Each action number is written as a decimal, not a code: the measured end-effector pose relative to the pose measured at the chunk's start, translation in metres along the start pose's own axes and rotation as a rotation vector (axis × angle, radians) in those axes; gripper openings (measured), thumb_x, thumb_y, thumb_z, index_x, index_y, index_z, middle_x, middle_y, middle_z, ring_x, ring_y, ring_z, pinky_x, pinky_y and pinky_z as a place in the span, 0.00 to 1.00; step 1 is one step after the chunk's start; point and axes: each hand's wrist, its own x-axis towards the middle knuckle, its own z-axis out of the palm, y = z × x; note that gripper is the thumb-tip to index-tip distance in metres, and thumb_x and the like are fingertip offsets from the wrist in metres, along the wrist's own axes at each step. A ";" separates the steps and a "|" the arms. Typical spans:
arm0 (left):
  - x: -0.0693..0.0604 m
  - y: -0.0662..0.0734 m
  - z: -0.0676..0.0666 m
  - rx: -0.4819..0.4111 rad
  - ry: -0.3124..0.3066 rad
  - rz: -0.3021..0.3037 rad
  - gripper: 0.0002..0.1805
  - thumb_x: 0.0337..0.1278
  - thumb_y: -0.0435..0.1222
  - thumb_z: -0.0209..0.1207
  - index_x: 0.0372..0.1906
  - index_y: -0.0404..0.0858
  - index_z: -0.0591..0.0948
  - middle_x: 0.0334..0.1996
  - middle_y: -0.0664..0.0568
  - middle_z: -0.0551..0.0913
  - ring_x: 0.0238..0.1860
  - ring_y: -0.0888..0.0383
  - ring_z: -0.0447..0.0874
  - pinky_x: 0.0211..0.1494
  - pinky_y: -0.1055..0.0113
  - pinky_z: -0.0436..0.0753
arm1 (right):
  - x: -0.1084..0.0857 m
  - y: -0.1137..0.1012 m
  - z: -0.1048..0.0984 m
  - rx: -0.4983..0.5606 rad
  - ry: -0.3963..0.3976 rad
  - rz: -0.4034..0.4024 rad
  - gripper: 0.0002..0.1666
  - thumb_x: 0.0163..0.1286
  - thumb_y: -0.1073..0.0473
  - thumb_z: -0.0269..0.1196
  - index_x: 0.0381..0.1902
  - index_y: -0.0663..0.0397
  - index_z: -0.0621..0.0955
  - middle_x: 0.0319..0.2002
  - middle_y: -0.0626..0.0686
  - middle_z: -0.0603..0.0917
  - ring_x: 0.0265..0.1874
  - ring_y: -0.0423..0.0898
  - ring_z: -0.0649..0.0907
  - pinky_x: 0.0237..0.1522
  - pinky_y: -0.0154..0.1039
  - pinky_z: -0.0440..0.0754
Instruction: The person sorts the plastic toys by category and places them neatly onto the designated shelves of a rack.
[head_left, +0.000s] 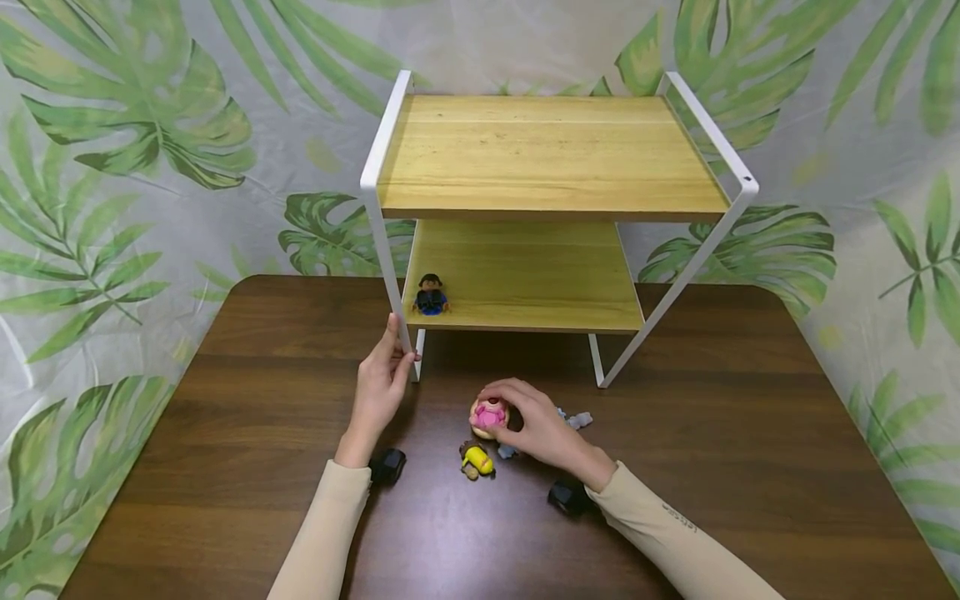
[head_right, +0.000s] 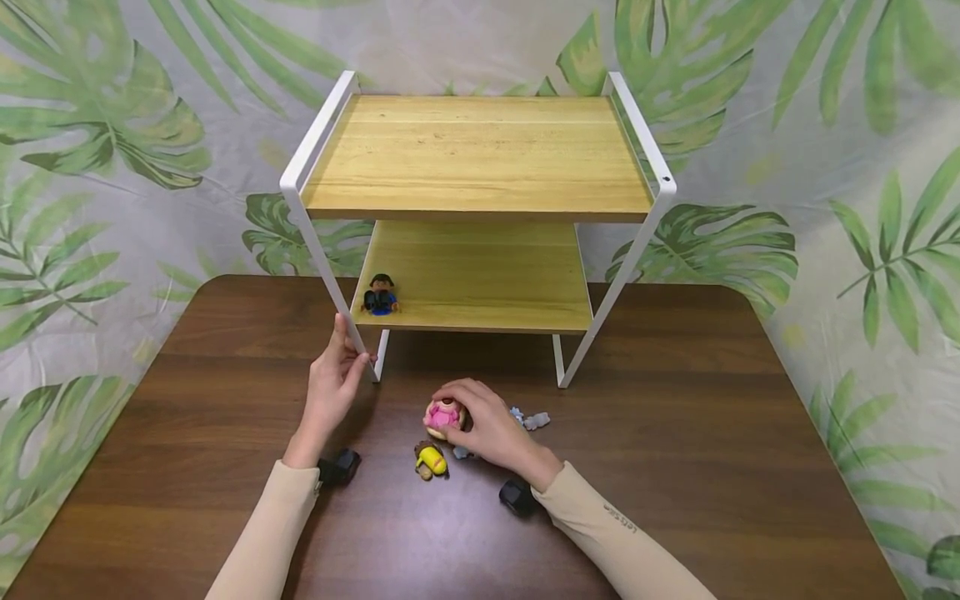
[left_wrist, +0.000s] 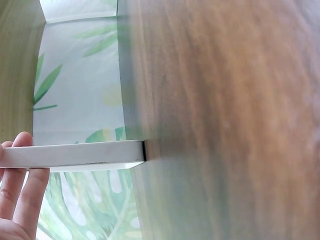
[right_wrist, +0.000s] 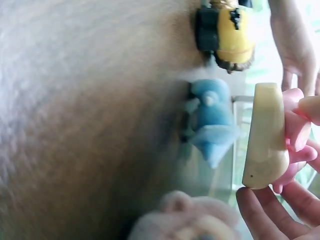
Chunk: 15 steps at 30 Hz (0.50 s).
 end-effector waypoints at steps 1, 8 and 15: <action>0.000 0.000 0.000 -0.001 0.000 0.001 0.56 0.55 0.18 0.59 0.73 0.70 0.46 0.30 0.38 0.77 0.30 0.48 0.83 0.34 0.56 0.84 | 0.000 -0.001 -0.001 0.002 0.004 0.003 0.24 0.58 0.62 0.71 0.53 0.55 0.79 0.54 0.51 0.78 0.53 0.46 0.76 0.54 0.43 0.77; 0.000 -0.001 0.000 0.003 0.000 0.004 0.56 0.57 0.19 0.58 0.73 0.71 0.46 0.29 0.39 0.77 0.30 0.48 0.83 0.34 0.58 0.84 | 0.000 -0.007 -0.011 0.024 0.038 -0.002 0.26 0.55 0.64 0.72 0.53 0.55 0.79 0.54 0.51 0.77 0.53 0.47 0.76 0.53 0.44 0.77; 0.000 0.001 -0.002 0.000 -0.012 0.003 0.54 0.59 0.21 0.57 0.73 0.72 0.45 0.30 0.39 0.78 0.31 0.48 0.83 0.34 0.58 0.84 | 0.000 -0.010 -0.017 0.008 0.086 -0.062 0.26 0.54 0.64 0.72 0.52 0.56 0.79 0.55 0.52 0.78 0.54 0.47 0.76 0.53 0.45 0.77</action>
